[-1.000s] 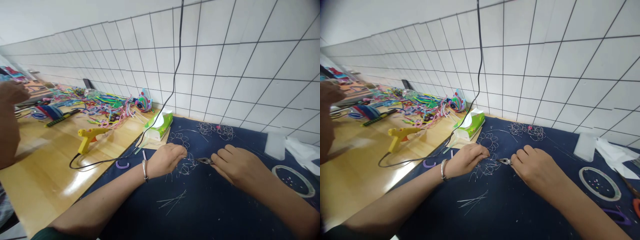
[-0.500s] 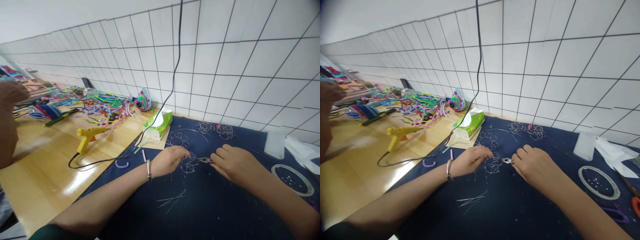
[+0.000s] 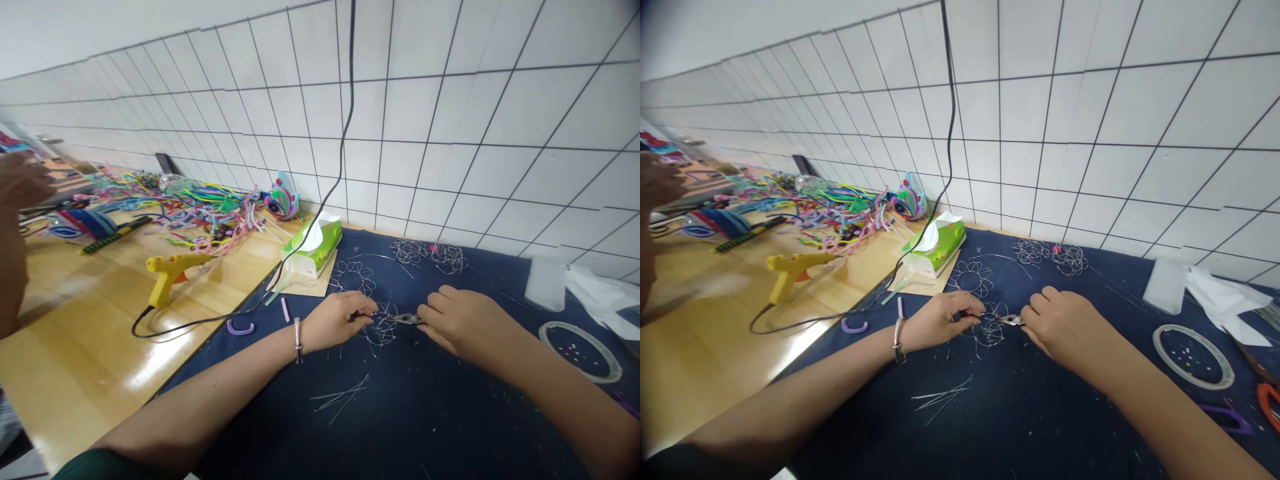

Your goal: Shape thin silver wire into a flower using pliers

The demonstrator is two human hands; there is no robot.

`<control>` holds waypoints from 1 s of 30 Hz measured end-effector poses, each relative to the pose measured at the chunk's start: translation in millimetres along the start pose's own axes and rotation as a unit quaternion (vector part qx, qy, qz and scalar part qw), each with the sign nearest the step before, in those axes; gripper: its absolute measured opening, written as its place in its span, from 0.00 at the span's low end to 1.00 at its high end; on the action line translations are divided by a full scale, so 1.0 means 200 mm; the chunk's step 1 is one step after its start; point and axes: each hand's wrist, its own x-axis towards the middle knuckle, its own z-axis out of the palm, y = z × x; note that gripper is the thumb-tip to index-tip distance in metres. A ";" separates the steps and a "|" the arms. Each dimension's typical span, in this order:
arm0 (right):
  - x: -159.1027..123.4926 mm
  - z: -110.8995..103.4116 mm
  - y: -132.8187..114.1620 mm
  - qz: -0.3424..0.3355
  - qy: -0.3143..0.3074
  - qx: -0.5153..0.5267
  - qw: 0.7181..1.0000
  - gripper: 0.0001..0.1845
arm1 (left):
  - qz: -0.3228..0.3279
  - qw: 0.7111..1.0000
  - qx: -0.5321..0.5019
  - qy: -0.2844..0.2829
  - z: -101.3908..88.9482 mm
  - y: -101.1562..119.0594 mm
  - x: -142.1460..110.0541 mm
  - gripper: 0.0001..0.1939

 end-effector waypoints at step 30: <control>-0.01 -0.02 0.01 0.023 0.003 -0.005 1.000 0.08 | 0.038 0.998 0.034 -0.021 0.02 -0.01 -0.01 0.08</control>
